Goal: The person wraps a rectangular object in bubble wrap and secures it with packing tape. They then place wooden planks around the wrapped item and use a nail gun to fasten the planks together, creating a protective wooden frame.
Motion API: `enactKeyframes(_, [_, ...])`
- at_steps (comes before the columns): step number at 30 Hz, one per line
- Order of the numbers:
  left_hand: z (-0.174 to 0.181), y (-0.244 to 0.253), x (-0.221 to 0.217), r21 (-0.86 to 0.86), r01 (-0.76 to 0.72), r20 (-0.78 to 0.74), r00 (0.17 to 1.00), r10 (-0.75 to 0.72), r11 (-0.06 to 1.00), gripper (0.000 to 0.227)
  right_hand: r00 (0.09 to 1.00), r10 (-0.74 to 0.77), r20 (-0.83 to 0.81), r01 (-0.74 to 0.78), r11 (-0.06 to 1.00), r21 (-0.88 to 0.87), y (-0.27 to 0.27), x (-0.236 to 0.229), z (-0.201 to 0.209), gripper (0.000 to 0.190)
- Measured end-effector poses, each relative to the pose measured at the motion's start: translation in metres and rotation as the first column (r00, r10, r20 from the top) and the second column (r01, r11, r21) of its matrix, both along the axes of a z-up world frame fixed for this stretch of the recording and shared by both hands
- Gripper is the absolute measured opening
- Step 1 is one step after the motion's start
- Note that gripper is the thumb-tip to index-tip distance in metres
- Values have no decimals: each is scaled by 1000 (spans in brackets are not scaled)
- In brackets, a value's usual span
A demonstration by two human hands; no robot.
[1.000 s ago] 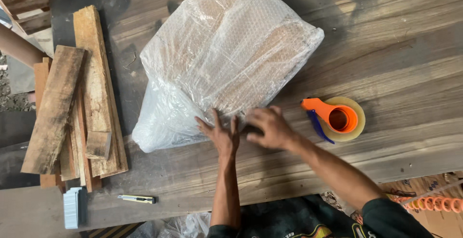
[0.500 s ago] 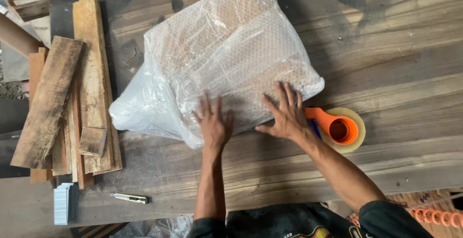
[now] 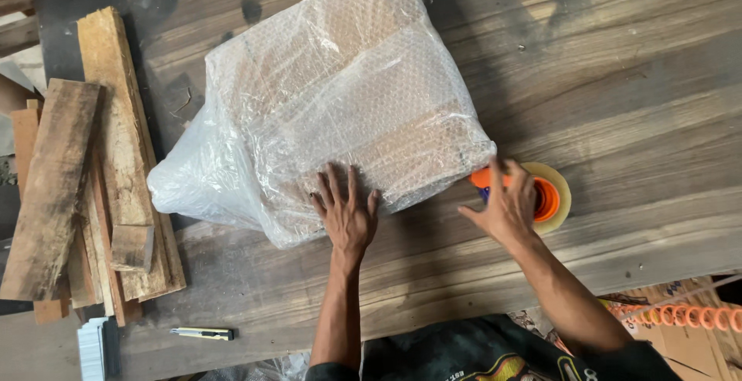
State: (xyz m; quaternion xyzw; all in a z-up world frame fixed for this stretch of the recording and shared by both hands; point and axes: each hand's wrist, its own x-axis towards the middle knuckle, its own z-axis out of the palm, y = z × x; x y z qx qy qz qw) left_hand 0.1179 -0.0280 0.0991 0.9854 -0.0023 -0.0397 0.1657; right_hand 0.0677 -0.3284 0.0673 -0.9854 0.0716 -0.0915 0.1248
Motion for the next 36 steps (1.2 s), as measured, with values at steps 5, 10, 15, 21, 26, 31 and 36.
enactKeyframes(5, [11,-33,5,-7,108,-63,992,-108,994,96,973,-45,-226,46,999,-2,-47,-63,-31,125])
enactKeyframes(10, [-37,-25,2,87,248,291,920,-263,965,91,900,29,-436,-21,1000,22,-101,-81,-18,115])
enactKeyframes(15, [-29,-17,22,31,337,321,888,-328,941,72,834,-50,-550,-17,993,-116,-108,-69,49,98])
enactKeyframes(21, [-22,-18,36,-70,356,250,911,-329,932,32,877,-224,-424,155,969,-191,-130,-86,-13,70])
enactKeyframes(26, [-25,-25,34,-92,224,167,964,-207,970,63,869,-198,-453,161,980,-121,-117,-74,4,73])
enactKeyframes(31, [-12,-29,32,-41,225,211,954,-212,973,62,978,-97,-187,129,977,169,-81,-35,44,88])
enactKeyframes(36, [42,-20,33,-43,143,-4,990,-144,989,81,931,229,286,-291,936,197,-28,28,55,96])
